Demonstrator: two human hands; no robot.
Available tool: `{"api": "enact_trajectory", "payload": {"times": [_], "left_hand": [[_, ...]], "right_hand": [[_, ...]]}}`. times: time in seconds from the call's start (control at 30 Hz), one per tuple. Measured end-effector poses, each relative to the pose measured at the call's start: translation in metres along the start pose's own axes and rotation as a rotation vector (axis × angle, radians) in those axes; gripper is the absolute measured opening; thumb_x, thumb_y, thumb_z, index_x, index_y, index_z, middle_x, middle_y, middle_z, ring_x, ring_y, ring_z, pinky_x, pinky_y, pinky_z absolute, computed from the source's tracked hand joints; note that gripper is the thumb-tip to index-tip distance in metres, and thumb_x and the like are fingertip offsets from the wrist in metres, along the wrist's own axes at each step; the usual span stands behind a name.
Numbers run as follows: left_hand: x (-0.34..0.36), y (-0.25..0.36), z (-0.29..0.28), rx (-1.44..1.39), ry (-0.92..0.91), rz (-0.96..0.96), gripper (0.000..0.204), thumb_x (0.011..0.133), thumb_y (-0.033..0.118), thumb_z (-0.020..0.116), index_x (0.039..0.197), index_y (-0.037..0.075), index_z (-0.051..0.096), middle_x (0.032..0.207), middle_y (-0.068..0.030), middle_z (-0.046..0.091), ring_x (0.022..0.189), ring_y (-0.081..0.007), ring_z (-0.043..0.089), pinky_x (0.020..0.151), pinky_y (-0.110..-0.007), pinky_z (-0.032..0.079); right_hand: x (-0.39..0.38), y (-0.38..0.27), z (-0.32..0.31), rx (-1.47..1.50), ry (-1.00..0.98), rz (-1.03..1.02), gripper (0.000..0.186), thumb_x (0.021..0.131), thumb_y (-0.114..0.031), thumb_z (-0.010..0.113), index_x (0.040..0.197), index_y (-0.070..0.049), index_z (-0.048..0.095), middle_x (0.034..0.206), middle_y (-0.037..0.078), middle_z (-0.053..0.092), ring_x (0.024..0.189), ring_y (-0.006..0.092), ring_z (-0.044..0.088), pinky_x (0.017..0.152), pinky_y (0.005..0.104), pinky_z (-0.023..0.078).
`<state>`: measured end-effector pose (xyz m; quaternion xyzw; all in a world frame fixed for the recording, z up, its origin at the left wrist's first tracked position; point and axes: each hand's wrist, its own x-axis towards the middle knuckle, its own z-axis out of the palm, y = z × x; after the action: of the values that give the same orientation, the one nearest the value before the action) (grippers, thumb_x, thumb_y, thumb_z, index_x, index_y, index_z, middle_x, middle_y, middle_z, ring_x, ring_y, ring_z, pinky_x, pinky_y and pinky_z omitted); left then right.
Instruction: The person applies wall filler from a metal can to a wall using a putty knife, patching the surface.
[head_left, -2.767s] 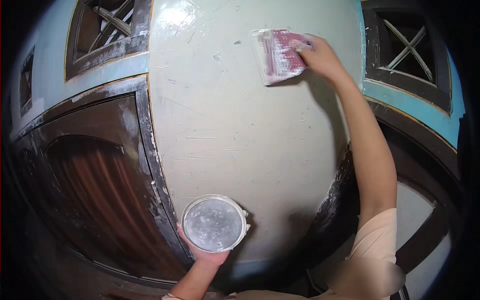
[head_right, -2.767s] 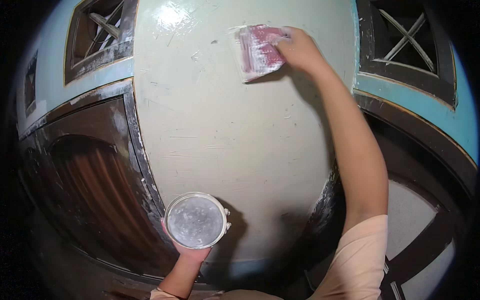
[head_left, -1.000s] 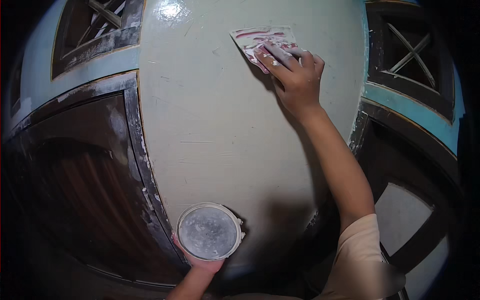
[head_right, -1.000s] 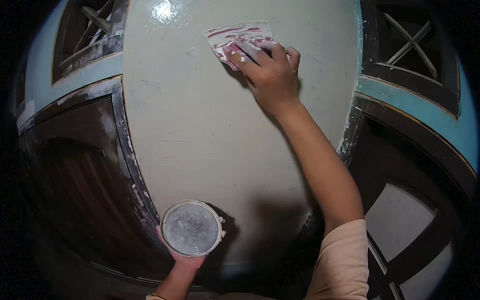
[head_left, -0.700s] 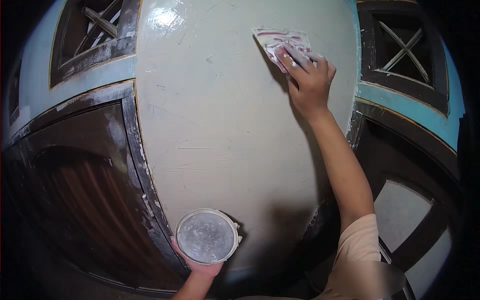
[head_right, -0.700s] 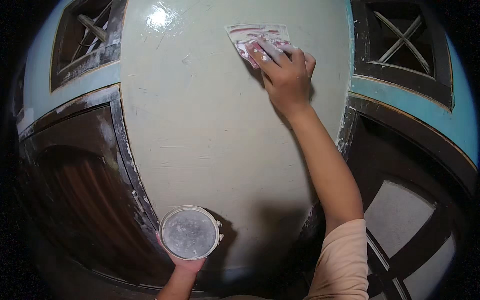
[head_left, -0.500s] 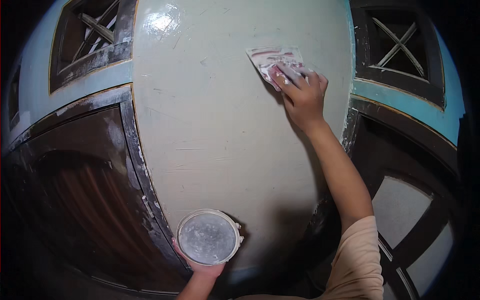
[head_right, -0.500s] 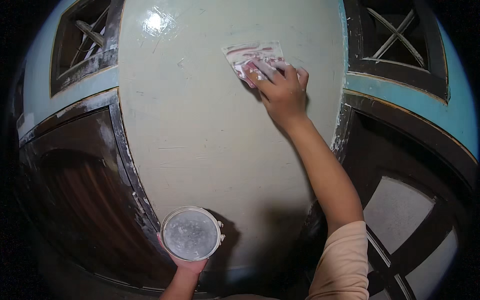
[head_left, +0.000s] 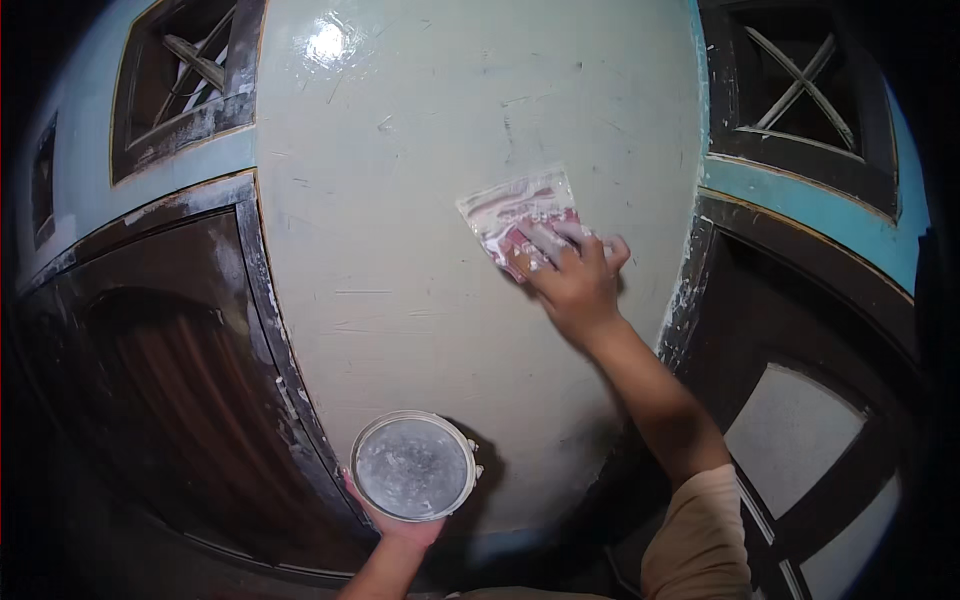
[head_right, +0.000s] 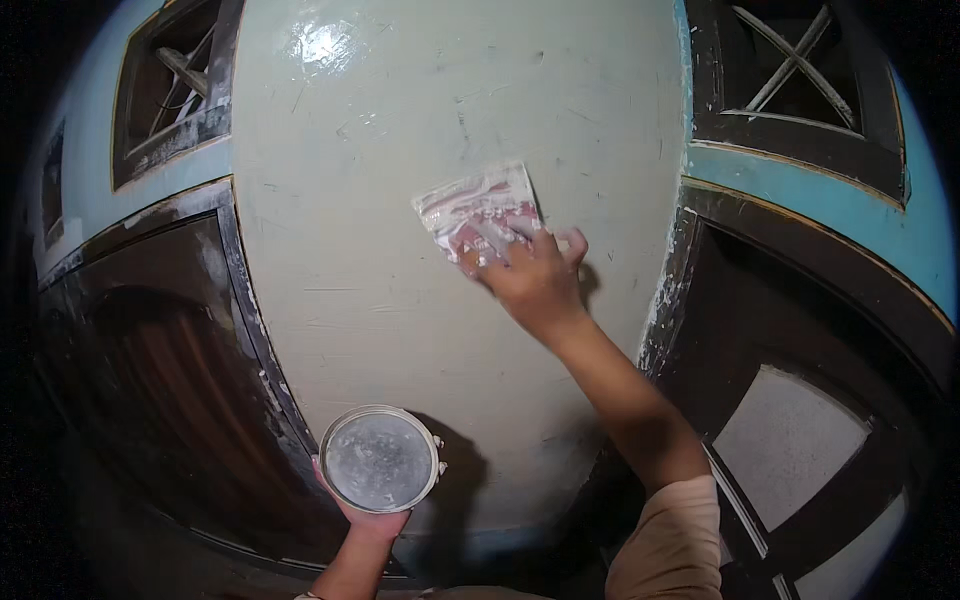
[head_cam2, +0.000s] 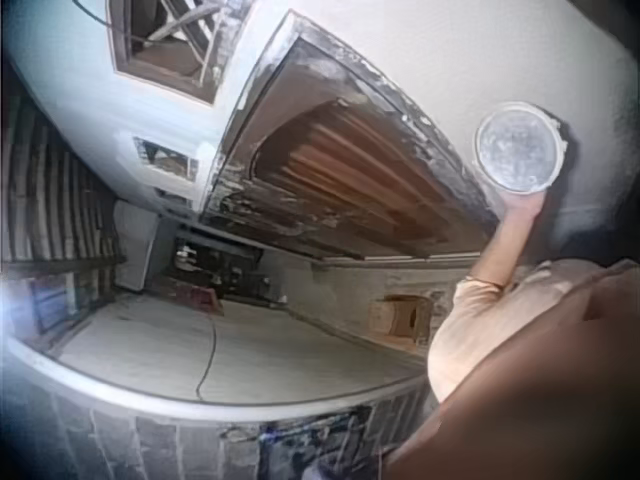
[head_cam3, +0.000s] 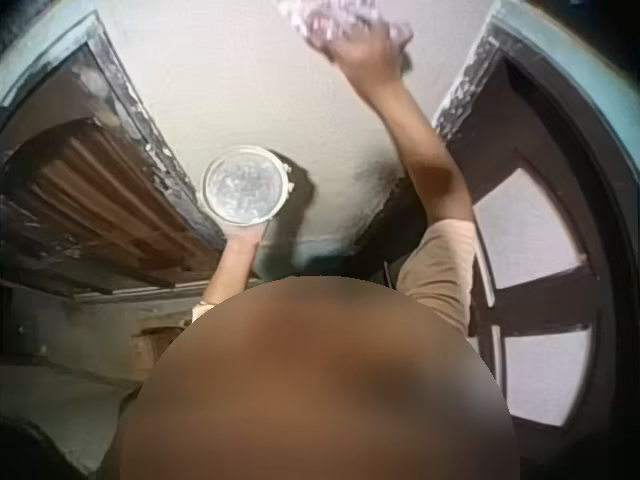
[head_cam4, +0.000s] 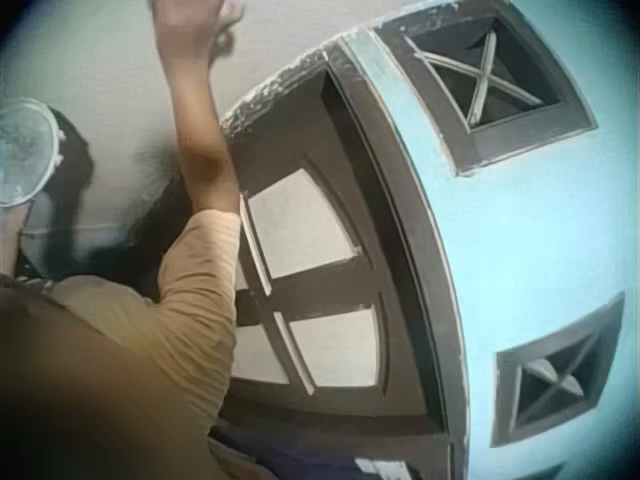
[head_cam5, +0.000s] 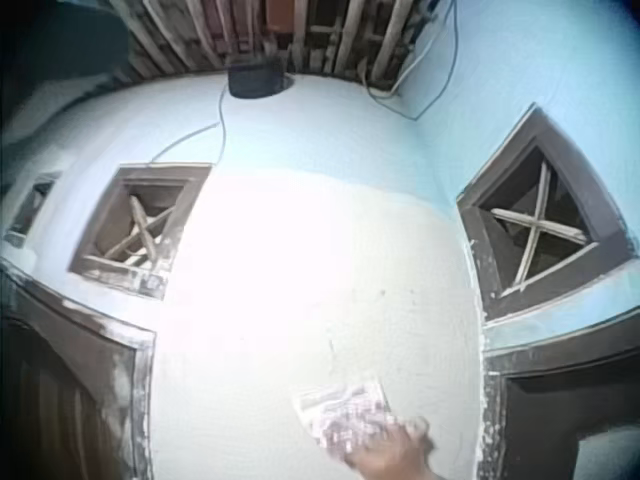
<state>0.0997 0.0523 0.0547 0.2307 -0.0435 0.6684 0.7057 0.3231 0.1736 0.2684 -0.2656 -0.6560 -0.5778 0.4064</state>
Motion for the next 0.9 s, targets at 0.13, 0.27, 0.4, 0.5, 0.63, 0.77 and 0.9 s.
{"api": "enact_trajectory", "payload": {"times": [0.13, 0.27, 0.4, 0.5, 0.63, 0.77, 0.9], "left_hand": [[0.002, -0.009, 0.007, 0.059, -0.007, 0.026, 0.099, 0.071, 0.086, 0.044, 0.145, 0.020, 0.038, 0.147, -0.0159, 0.040, 0.129, -0.0525, 0.040, 0.099, -0.077, 0.030], [0.004, -0.027, 0.025, -0.141, 0.002, 0.037, 0.094, 0.077, 0.083, 0.042, 0.144, 0.017, 0.040, 0.145, -0.0170, 0.042, 0.127, -0.0496, 0.043, 0.099, -0.073, 0.034], [0.001, -0.039, 0.031, -0.071, 0.133, 0.047, 0.091, 0.077, 0.083, 0.042, 0.141, 0.018, 0.044, 0.144, -0.0133, 0.045, 0.126, -0.0450, 0.045, 0.100, -0.071, 0.036], [0.001, -0.050, 0.038, -0.060, 0.152, 0.082, 0.089, 0.077, 0.083, 0.043, 0.139, 0.018, 0.046, 0.142, -0.0116, 0.046, 0.125, -0.0423, 0.047, 0.100, -0.070, 0.037], [0.003, -0.061, 0.041, 0.043, 0.301, 0.203, 0.084, 0.082, 0.080, 0.036, 0.139, 0.018, 0.045, 0.138, -0.0095, 0.050, 0.124, -0.0321, 0.051, 0.102, -0.054, 0.043], [0.006, -0.078, 0.046, 0.168, 0.304, 0.255, 0.084, 0.084, 0.078, 0.033, 0.140, 0.016, 0.045, 0.137, -0.0091, 0.051, 0.122, -0.0303, 0.052, 0.102, -0.049, 0.044], [-0.001, -0.091, 0.044, 0.265, 0.246, 0.300, 0.084, 0.083, 0.077, 0.036, 0.140, 0.016, 0.045, 0.137, -0.0093, 0.052, 0.121, -0.0311, 0.053, 0.100, -0.048, 0.045]], "right_hand": [[-0.034, -0.021, -0.032, 0.103, 0.109, -0.015, 0.026, 0.076, -0.022, 0.070, 0.101, -0.025, 0.074, 0.114, -0.004, 0.067, 0.106, 0.0188, 0.052, 0.088, 0.0438, 0.026], [-0.065, -0.025, -0.072, 0.550, 0.043, 0.214, 0.028, 0.077, -0.005, 0.069, 0.105, -0.008, 0.068, 0.101, 0.007, 0.068, 0.090, 0.0222, 0.060, 0.081, 0.0386, 0.042], [-0.097, -0.049, -0.085, 0.969, 0.044, 0.674, 0.025, 0.083, 0.002, 0.064, 0.108, 0.000, 0.063, 0.094, 0.014, 0.068, 0.077, 0.0274, 0.064, 0.070, 0.0352, 0.052], [-0.123, -0.057, -0.092, 1.161, 0.006, 0.866, 0.017, 0.088, -0.002, 0.063, 0.105, 0.001, 0.063, 0.092, 0.014, 0.068, 0.083, 0.0195, 0.065, 0.074, 0.0306, 0.051], [-0.113, -0.057, -0.097, 1.368, -0.003, 0.977, 0.022, 0.092, -0.005, 0.059, 0.112, 0.003, 0.057, 0.096, 0.013, 0.068, 0.089, 0.0120, 0.062, 0.081, 0.0273, 0.049], [-0.110, -0.050, -0.094, 1.384, -0.161, 0.954, 0.029, 0.092, 0.000, 0.054, 0.121, 0.003, 0.053, 0.104, 0.013, 0.068, 0.095, 0.0146, 0.063, 0.084, 0.0295, 0.049], [-0.110, -0.048, -0.093, 1.411, -0.217, 0.939, 0.034, 0.090, 0.003, 0.052, 0.124, 0.001, 0.053, 0.102, 0.017, 0.067, 0.094, 0.0192, 0.066, 0.085, 0.0319, 0.049]]}}
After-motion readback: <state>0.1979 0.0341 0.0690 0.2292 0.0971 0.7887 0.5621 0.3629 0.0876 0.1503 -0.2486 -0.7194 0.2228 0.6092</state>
